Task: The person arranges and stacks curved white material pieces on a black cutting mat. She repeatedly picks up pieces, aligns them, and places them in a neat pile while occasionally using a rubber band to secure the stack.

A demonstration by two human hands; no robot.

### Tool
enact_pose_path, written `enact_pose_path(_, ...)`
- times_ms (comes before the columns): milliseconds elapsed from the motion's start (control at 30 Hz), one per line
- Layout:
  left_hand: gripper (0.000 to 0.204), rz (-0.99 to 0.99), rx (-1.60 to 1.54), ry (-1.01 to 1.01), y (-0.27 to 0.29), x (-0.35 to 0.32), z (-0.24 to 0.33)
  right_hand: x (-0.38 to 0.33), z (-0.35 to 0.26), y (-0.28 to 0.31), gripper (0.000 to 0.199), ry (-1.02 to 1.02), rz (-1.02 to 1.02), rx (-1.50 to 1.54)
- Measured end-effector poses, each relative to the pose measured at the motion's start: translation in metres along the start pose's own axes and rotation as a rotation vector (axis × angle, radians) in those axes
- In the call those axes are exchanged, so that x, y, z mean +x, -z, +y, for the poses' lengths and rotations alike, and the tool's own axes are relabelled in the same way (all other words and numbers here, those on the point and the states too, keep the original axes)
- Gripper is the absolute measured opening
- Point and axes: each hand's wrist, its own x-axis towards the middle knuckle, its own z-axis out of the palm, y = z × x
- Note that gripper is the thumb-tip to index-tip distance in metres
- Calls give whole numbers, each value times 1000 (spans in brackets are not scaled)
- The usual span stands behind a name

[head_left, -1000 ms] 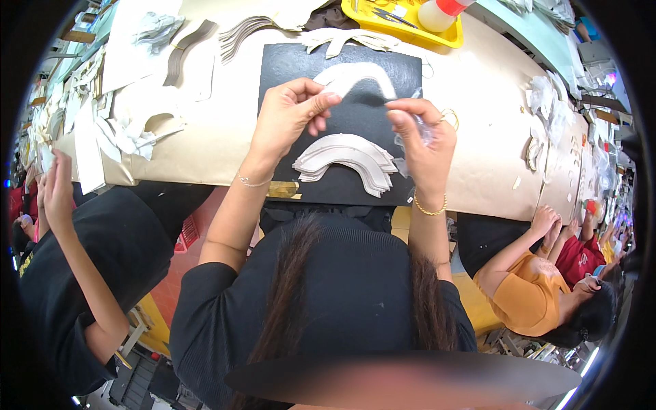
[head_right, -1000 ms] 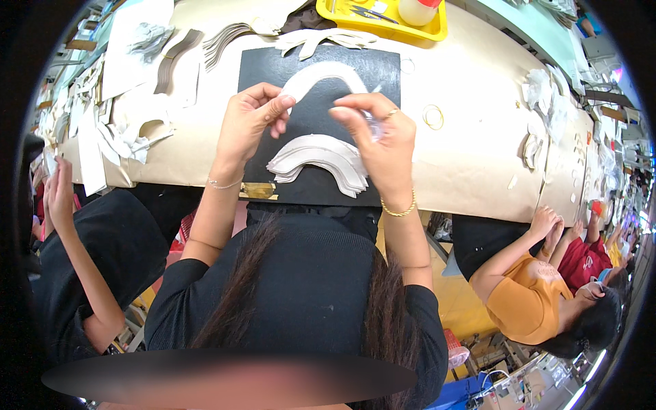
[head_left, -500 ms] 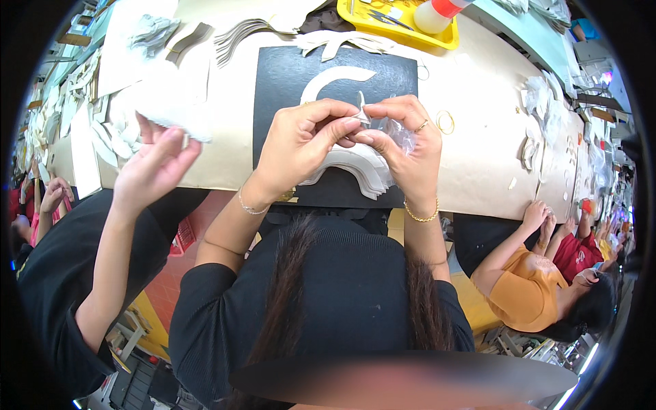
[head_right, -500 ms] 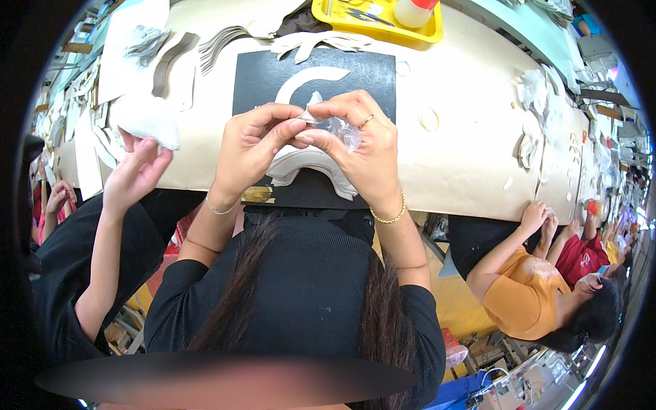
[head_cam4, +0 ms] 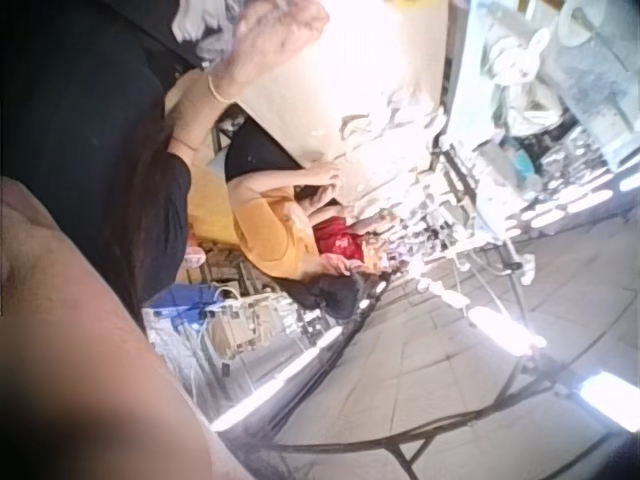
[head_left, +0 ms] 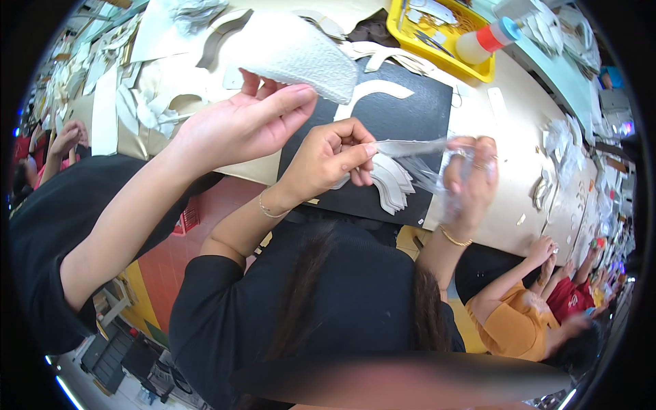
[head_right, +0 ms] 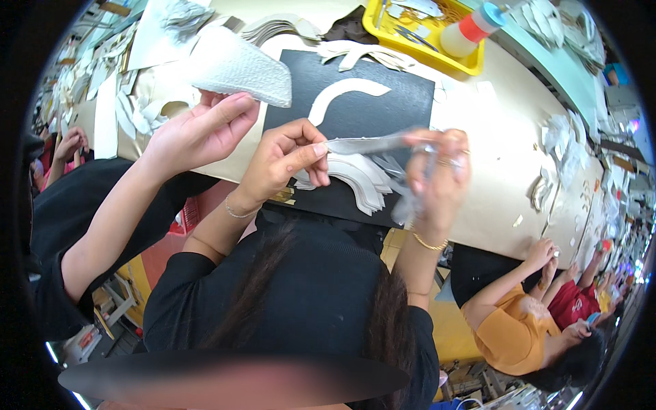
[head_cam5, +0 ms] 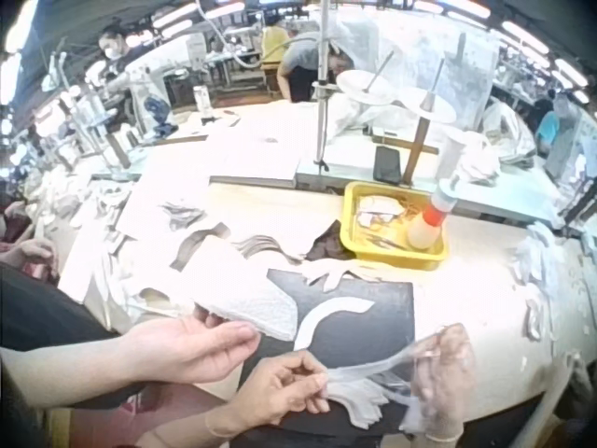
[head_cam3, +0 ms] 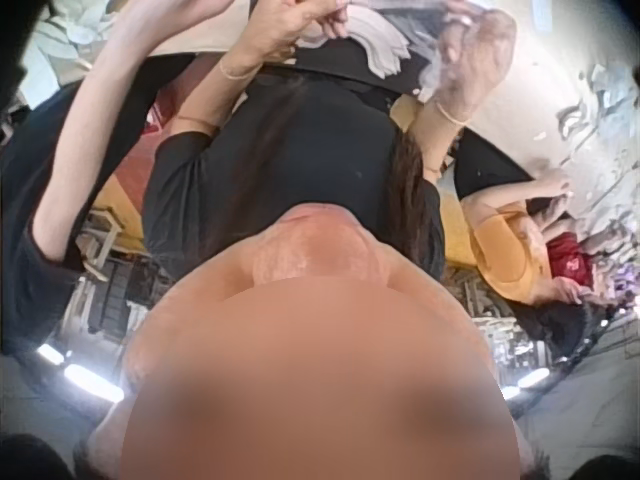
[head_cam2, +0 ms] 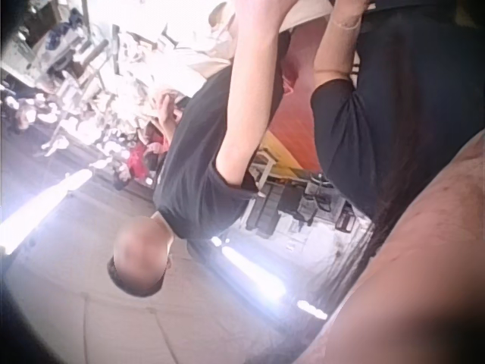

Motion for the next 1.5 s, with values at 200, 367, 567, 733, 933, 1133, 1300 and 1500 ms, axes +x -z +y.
enact_pose_path(200,13,74,-90,223,23,-23,-29,-1,-20,105,20,-12,272,197)
enact_pose_path(367,14,187,45,312,29,-35,-48,-8,-35,198,24,160,264,360)
enact_pose_path(567,36,254,725,284,50,-24,-44,-9,-62,199,30,135,179,244)
enact_pose_path(733,40,476,1325,-184,45,24,-53,4,-16,96,20,132,422,-173)
enact_pose_path(933,41,466,1378,-73,38,49,-66,1,-8,39,16,27,353,-273)
enact_pose_path(1133,31,405,1226,-183,32,46,-68,2,9,23,17,39,203,-492)
enact_pose_path(1300,24,407,462,96,26,49,-47,-2,6,12,18,140,326,-374)
enact_pose_path(1500,20,161,119,115,19,59,-19,7,2,-16,9,360,90,-714)
